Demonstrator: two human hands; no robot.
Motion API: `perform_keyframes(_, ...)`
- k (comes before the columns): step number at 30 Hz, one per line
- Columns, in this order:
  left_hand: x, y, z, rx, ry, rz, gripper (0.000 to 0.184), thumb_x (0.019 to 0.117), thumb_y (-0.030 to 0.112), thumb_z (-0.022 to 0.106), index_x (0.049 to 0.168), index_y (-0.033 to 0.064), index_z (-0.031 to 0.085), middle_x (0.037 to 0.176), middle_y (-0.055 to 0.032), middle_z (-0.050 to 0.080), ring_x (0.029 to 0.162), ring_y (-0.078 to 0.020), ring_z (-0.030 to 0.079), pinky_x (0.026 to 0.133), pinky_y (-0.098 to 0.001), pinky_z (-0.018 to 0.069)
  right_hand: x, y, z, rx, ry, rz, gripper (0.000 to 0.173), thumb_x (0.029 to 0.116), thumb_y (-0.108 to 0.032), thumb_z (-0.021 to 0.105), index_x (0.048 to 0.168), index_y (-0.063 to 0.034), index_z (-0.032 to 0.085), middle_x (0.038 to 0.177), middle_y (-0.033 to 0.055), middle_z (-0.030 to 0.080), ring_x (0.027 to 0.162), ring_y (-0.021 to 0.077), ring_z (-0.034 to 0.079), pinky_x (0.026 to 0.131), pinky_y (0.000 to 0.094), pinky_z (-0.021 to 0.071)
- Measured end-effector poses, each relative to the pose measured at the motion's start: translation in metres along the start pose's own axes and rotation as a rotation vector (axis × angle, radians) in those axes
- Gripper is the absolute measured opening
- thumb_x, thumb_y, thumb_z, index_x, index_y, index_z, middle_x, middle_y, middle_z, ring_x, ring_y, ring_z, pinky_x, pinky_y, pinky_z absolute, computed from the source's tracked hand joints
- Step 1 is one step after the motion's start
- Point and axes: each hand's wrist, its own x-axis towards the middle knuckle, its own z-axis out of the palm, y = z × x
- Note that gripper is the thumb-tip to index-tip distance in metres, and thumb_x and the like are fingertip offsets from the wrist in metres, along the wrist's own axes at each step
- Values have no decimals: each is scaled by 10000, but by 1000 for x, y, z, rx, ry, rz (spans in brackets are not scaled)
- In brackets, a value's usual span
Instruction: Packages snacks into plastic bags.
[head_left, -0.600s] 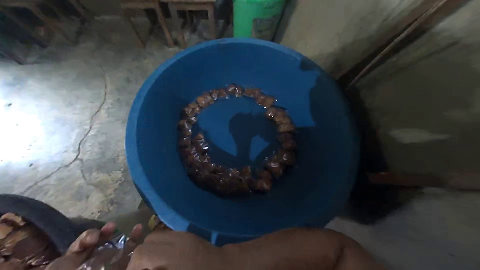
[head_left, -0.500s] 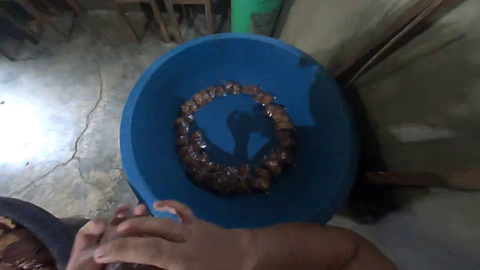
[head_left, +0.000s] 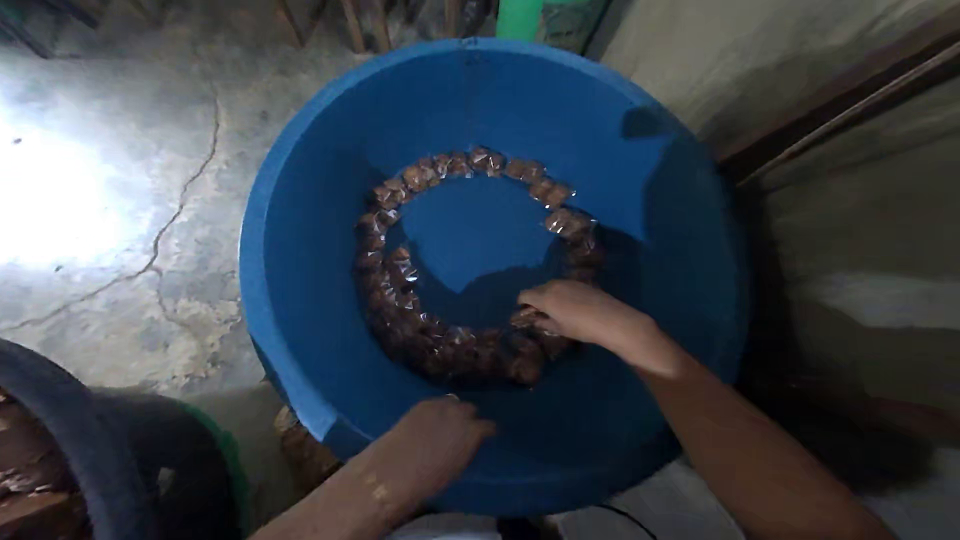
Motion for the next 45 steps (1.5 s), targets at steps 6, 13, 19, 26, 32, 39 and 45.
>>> perform_keyframes(6,110,37,19,-116,-125,32,308,1033,17,480,1308,-56,599,1371,-259,574,1267,-461,554,1026,-620,459,14,23,-7,-108,-51,187,383,1026,-25,533,1406,-35,577,1369,273,592,1295,467,550,1078,619,422)
perform_keyframes(13,135,19,25,-283,-209,-127,516,1057,76,456,1565,61,366,1513,-246,467,1372,-458,474,1086,-640,400,70,42,-11,-81,-159,114,400,1069,-93,493,1469,-83,487,1361,279,589,1275,472,566,1056,634,433)
perform_keyframes(19,128,3,26,-265,-268,-213,470,1072,80,430,1538,34,399,1492,-268,480,1366,-471,474,1093,-647,382,105,58,30,134,-195,-102,328,1034,-139,578,1333,-20,643,1324,233,636,1251,374,596,1102,522,432)
perform_keyframes(26,114,9,4,-252,-312,-205,351,1076,94,412,1355,-72,546,1360,-301,572,1294,-482,533,1039,-660,420,67,42,60,27,-305,-13,816,946,-388,727,1588,-73,334,1520,258,444,1374,414,484,1121,595,403)
perform_keyframes(32,30,-7,-14,-93,-107,-88,363,1020,13,506,1377,13,571,1319,-238,614,1237,-446,581,1000,-612,474,65,58,61,-35,-323,-91,963,888,-309,802,1646,-221,216,1549,218,435,1331,438,523,1069,643,437)
perform_keyframes(39,-112,-21,16,-56,639,10,321,968,-6,567,1271,18,670,1265,-183,686,1156,-386,675,973,-530,542,55,84,38,-332,-334,-110,677,947,-201,719,1549,-100,424,1492,225,517,1407,435,447,1176,634,261)
perform_keyframes(45,-171,-12,30,-260,803,-52,302,1053,45,456,1254,-54,660,1217,-279,676,1141,-408,664,1010,-489,511,52,97,59,-328,-317,-50,750,877,-309,791,1490,-27,466,1434,277,540,1372,489,456,1164,670,255)
